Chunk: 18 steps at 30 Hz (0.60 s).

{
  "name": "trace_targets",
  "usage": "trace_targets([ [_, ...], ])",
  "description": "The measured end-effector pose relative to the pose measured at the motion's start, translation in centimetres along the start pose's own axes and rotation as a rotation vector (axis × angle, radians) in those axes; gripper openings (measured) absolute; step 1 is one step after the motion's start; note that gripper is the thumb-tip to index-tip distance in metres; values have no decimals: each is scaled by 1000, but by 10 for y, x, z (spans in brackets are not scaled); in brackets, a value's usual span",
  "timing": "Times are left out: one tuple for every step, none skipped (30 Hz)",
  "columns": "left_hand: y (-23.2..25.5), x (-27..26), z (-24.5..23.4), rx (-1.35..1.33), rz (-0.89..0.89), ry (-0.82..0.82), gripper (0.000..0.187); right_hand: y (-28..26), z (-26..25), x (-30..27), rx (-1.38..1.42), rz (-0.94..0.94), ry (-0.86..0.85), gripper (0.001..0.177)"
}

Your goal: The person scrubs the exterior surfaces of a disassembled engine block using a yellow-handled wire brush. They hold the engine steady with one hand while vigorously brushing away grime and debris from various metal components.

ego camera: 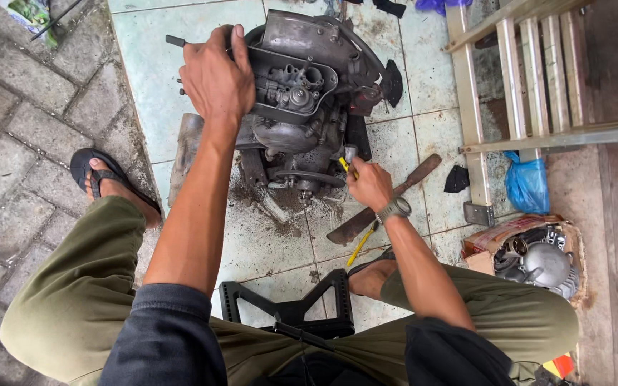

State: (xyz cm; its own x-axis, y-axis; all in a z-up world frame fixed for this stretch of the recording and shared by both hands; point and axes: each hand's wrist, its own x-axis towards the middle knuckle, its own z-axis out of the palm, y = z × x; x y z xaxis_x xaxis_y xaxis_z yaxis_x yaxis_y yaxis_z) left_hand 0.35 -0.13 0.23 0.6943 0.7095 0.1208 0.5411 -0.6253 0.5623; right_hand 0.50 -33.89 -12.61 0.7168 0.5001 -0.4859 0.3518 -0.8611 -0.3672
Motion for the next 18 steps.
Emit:
trace_targets([
  [0, 2, -2, 7, -2, -2, 53, 13, 7, 9, 5, -1, -5, 19],
  [0, 2, -4, 2, 35, 37, 49, 27, 14, 17, 33, -94, 72, 8],
  [5, -3, -3, -17, 69, 64, 45, 46, 18, 14, 51, -171, 147, 6],
  [-3, -14, -3, -25, 64, 48, 45, 40, 17, -1, 45, -156, 138, 6],
  [-3, -9, -1, -17, 104, 84, 47, 33, 5, 3, 99, -94, 171, 5],
  [-4, -3, 0, -8, 144, 121, 49, 25, -6, 8, 154, -34, 203, 6],
  [-1, -2, -1, 0, 138, 125, 49, 27, -3, 8, 157, -42, 197, 6],
  [1, 0, -2, -17, 71, 70, 49, 28, 1, 8, 131, -45, 221, 8],
  [3, 1, -1, -36, 8, 11, 49, 30, 6, 8, 107, -42, 248, 10],
  [-2, -4, -2, -31, 6, 12, 49, 26, 12, 11, 110, -45, 245, 10],
  [-3, -2, 1, -11, 16, 10, 51, 24, 12, 22, 175, -7, 239, 8],
  [-3, -1, 3, 8, 25, 9, 53, 23, 13, 32, 240, 30, 233, 5],
  [-5, -3, 2, 18, 11, 1, 53, 17, 9, 33, 241, 29, 214, 5],
  [-7, -5, 1, 0, 18, 30, 50, 11, 6, 34, 263, 46, 200, 4],
  [-2, 4, 3, -29, 43, 69, 49, 8, -6, 45, 284, 63, 210, 6],
  [-3, 2, 4, -31, 46, 71, 49, 6, 1, 33, 284, 62, 214, 6],
  [-4, 1, 5, -10, 44, 52, 53, 4, 7, 24, 241, 104, 167, 5],
  [-5, 0, 7, 11, 42, 34, 58, 3, 13, 14, 197, 146, 121, 5],
])
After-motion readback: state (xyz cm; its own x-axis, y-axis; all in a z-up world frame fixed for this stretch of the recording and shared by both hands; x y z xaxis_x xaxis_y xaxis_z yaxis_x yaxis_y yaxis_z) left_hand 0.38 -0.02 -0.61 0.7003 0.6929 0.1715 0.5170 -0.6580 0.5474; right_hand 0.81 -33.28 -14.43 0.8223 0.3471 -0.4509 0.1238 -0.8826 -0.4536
